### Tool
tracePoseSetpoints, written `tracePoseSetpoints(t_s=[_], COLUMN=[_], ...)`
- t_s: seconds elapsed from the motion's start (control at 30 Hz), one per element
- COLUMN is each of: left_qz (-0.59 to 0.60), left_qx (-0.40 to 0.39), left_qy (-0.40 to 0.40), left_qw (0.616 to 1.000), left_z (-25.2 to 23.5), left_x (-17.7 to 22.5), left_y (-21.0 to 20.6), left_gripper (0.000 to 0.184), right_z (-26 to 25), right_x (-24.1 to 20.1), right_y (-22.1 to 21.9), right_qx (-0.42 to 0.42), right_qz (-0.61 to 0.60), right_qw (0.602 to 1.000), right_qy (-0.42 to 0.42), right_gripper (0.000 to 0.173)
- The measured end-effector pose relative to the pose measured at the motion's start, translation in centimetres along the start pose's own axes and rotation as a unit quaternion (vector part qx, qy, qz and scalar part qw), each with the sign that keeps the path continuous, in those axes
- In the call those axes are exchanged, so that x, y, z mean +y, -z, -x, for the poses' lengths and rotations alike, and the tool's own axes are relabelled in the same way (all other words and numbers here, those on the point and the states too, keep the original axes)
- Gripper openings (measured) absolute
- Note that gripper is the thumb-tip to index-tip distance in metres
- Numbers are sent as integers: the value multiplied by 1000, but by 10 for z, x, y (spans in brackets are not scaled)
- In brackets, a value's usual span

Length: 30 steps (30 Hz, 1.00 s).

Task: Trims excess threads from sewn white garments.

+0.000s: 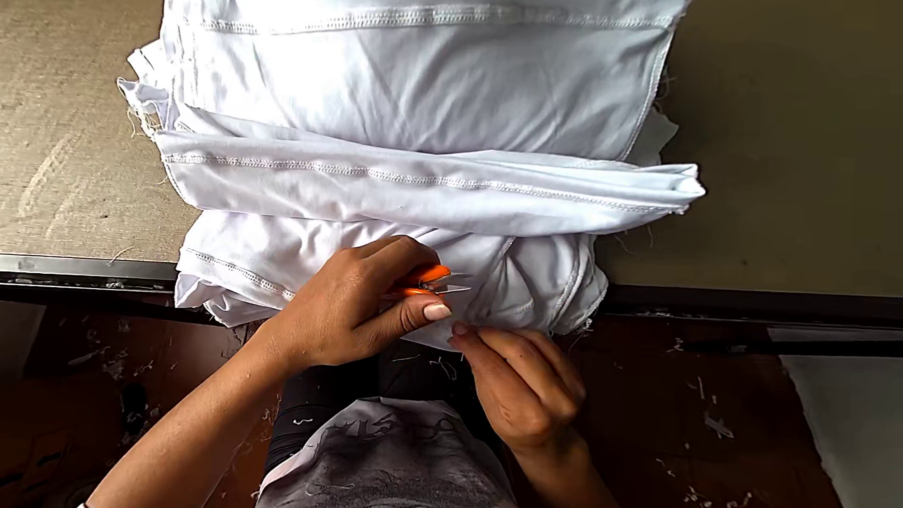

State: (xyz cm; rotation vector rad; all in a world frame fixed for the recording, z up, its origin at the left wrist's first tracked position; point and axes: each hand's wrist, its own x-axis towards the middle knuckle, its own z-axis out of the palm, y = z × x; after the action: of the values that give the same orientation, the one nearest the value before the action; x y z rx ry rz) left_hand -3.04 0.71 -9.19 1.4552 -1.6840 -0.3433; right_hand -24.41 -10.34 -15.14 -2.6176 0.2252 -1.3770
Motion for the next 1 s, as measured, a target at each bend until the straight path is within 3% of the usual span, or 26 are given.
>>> tracePoseSetpoints(t_s=[0.23,0.4,0.77,0.93,1.0], left_qz=[-203,-266,-340,-308,-275], left_qx=[-6,-14,-25,-16,-3], left_qy=[-89,-145,-154,-156,-147], left_qw=[975,953,927,938,950], left_z=[9,12,4,4,9], left_x=[7,15,26,22,17], left_y=[-14,-14,-14,-20,-16], left_gripper=[36,32,24,20,24], right_z=[-6,-10,-21,-20,-14], right_x=[-5,-6,-3,-4,5], right_y=[15,21,28,28,51], right_qx=[-44,-48,-87,-37,-80], right_qz=[-93,-199,-165,-149,-123], right_qw=[990,967,971,979,979], right_qy=[-94,-151,-151,-133,-144], right_gripper=[12,13,17,15,18])
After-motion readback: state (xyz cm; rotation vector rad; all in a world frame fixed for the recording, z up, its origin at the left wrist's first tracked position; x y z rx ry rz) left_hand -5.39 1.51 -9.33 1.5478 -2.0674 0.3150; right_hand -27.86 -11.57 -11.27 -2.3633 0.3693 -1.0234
